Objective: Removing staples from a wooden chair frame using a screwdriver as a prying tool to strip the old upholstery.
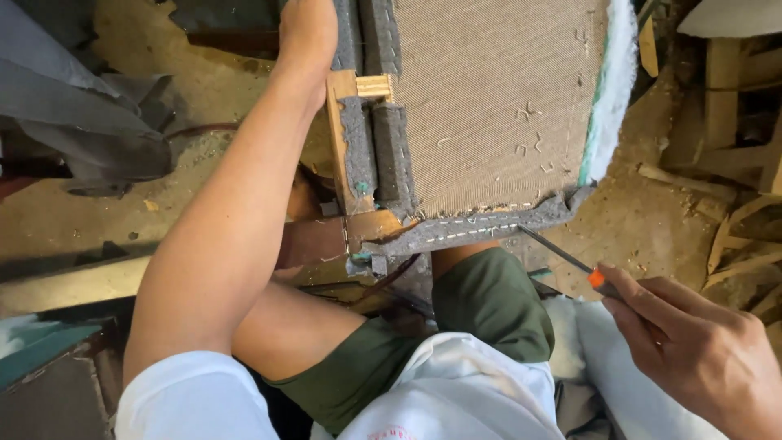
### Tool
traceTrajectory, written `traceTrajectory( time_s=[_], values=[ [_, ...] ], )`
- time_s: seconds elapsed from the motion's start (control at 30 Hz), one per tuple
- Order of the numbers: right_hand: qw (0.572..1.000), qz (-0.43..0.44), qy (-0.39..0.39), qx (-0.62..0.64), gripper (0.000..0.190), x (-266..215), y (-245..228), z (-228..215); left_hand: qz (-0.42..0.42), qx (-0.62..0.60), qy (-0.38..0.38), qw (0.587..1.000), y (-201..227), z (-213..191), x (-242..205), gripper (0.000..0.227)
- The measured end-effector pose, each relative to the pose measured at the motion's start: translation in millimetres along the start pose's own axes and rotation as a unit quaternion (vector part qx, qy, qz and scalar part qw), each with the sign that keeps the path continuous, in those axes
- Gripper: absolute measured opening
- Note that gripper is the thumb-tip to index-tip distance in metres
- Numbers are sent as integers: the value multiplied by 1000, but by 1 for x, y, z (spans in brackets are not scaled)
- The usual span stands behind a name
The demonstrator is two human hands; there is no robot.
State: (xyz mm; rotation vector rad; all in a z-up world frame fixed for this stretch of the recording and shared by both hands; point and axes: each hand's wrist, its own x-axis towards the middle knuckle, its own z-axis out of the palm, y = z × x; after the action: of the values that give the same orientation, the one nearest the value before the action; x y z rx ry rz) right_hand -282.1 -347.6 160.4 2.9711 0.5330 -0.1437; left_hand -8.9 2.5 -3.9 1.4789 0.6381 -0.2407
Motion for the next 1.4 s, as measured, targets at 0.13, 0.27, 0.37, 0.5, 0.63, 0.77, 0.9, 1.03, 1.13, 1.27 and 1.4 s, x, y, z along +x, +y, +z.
traceTrajectory(
  time_s=[0.13,0.27,0.37,0.5,0.63,0.77,0.9,1.03,1.13,1.27,1.4],
  values=[
    [994,-45,1,-96,32,13,3,-2,-1,5,-15,1000,12,4,-5,82],
    [995,-57,11,-75,29,19,-4,-11,-15,21,-36,999,19,7,-18,94],
    [998,43,-1,47,30,14,-7,-1,-13,16,-35,999,24,5,-21,102],
    [989,87,-13,117,39,-1,-12,10,21,4,-8,1000,12,5,-6,45],
    [993,66,10,95,39,-2,-16,7,29,14,-30,999,13,3,-7,40],
    [997,46,12,53,41,-5,-10,10,33,3,-31,999,8,-2,-8,45],
    [1000,4,-9,-7,46,-2,-4,6,22,-3,-28,999,-2,-4,-7,45],
    [1000,-6,5,-5,37,8,-13,1,12,-13,-18,1000,-8,-7,-3,49],
    [969,204,-105,97,41,6,-35,4,0,-17,-17,1000,-15,-3,0,53],
    [717,392,-35,575,43,-23,-60,79,8,-14,-9,1000,-10,-4,-7,63],
    [567,317,66,757,41,-36,-69,116,27,2,-24,999,9,7,-20,71]
  ],
)
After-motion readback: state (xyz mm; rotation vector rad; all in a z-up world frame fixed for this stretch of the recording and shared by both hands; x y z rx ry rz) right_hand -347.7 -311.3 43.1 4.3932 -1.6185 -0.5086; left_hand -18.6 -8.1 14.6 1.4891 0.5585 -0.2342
